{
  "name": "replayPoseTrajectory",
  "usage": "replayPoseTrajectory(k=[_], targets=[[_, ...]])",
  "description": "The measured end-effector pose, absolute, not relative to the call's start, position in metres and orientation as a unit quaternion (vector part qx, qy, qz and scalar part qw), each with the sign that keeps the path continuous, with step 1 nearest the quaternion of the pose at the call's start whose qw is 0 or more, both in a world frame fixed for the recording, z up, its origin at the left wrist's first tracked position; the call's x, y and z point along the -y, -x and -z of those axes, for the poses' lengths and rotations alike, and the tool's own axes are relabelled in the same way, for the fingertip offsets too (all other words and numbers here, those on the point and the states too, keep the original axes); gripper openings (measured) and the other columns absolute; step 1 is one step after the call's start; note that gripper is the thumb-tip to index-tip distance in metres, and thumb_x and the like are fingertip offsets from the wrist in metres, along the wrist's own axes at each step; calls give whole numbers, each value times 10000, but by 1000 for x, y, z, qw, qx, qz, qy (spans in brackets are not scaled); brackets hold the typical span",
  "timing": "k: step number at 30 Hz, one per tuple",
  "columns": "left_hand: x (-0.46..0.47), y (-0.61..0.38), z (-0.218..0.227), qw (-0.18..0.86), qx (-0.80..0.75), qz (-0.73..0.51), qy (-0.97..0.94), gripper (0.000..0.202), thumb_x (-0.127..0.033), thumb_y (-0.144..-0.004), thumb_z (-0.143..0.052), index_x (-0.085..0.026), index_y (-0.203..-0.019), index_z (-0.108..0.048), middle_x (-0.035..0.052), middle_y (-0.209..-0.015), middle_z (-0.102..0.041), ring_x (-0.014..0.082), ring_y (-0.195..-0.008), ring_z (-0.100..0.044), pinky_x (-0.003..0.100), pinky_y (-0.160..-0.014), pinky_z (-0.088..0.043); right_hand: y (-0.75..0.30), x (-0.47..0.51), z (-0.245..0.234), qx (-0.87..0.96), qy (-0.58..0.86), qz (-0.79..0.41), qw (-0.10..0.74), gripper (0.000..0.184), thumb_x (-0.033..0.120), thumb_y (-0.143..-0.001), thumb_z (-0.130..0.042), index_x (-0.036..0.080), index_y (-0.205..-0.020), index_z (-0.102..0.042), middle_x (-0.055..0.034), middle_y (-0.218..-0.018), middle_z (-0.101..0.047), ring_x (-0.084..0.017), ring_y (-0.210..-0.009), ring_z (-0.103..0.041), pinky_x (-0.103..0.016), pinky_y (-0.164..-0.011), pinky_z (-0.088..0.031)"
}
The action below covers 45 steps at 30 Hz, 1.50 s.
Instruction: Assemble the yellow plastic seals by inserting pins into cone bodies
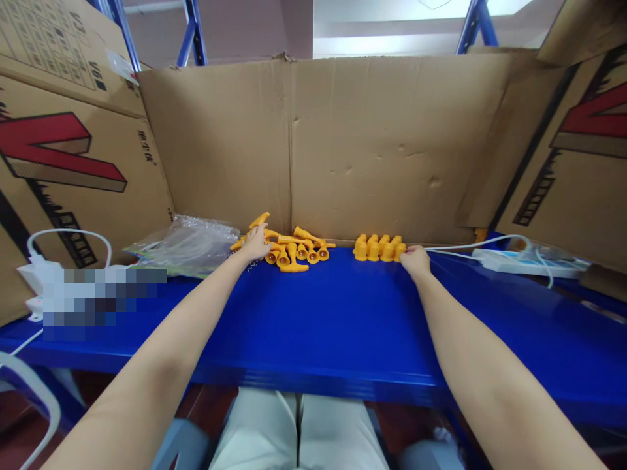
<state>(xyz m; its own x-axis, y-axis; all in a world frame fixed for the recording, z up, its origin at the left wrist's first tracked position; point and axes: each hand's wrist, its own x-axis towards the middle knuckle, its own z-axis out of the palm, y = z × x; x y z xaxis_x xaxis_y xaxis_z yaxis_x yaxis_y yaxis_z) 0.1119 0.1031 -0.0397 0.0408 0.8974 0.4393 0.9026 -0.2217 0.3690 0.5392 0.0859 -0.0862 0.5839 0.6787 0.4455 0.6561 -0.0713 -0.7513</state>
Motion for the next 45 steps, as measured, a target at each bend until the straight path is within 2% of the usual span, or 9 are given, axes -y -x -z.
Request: replayPoseTrajectory(k=[7, 16, 19, 22, 26, 29, 33, 39, 45], targets=[[-103, -102, 31, 37, 673, 196, 712, 803, -318, -655, -584, -302, -1425, -360, 105, -1429, -383, 353, -1315, -386, 482, -1051, -370, -532, -81, 81, 429, 743, -15, 513, 154, 73, -661, -540, 212, -708, -495, -37, -720, -610, -240, -887, -638, -347, -813, -474], [-107, -94, 24, 0, 693, 137, 707, 967, -332, -561, -546, -258, -1490, -288, 109, -1525, -309, 381, -1366, -329, 466, -1053, -369, -531, -80, 83, 435, 741, 23, 512, 132, 75, -663, -536, 201, -701, -549, -28, -707, -602, -199, -758, -611, -344, -750, -481], [-107, -94, 20, -31, 695, 150, 702, 845, -431, -665, -502, -256, -1473, -332, 104, -1528, -331, 366, -1398, -289, 469, -1069, -342, -531, -81, 84, 442, 742, 37, 503, 132, 78, -663, -544, 196, -716, -570, -18, -690, -591, -196, -761, -612, -330, -746, -486], [-105, -95, 18, -16, 695, 163, 700, 717, -540, -800, -365, -235, -1449, -382, 102, -1534, -328, 337, -1402, -294, 460, -1086, -323, -531, -80, 85, 445, 744, 40, 497, 129, 85, -668, -549, 191, -731, -588, -17, -702, -600, -197, -765, -621, -328, -746, -488], [-100, -93, 25, 73, 685, 146, 710, 601, -396, -892, -277, -180, -1445, -370, 127, -1519, -349, 293, -1395, -308, 499, -1095, -301, -529, -76, 82, 452, 750, 37, 482, 154, 88, -695, -542, 184, -786, -621, -66, -810, -665, -217, -821, -639, -336, -764, -485], [-98, -89, 36, 111, 689, 126, 705, 577, -312, -907, -262, -192, -1468, -323, 127, -1528, -334, 279, -1413, -275, 531, -1093, -293, -527, -72, 79, 456, 766, 28, 453, 204, 89, -729, -526, 171, -870, -648, -107, -929, -695, -227, -891, -649, -327, -788, -483], [-101, -81, 47, 75, 731, 134, 665, 601, -360, -921, -218, -205, -1500, -265, 121, -1555, -286, 296, -1409, -297, 522, -1059, -359, -524, -68, 76, 459, 778, 26, 429, 255, 100, -749, -517, 166, -948, -662, -118, -996, -700, -228, -928, -650, -314, -794, -481], [-103, -73, 44, 53, 711, 163, 682, 567, -346, -924, -205, -243, -1466, -338, 87, -1480, -435, 300, -1336, -421, 552, -1039, -378, -522, -66, 75, 458, 778, 23, 429, 278, 92, -757, -523, 164, -985, -665, -115, -1011, -699, -234, -950, -649, -327, -817, -484], [-93, -76, 30, 85, 718, 151, 674, 543, -345, -889, -315, -176, -1390, -441, 159, -1374, -537, 327, -1264, -490, 548, -1027, -379, -523, -64, 75, 449, 781, 29, 433, 225, 101, -755, -532, 173, -921, -665, -110, -955, -687, -231, -884, -648, -327, -785, -480]])
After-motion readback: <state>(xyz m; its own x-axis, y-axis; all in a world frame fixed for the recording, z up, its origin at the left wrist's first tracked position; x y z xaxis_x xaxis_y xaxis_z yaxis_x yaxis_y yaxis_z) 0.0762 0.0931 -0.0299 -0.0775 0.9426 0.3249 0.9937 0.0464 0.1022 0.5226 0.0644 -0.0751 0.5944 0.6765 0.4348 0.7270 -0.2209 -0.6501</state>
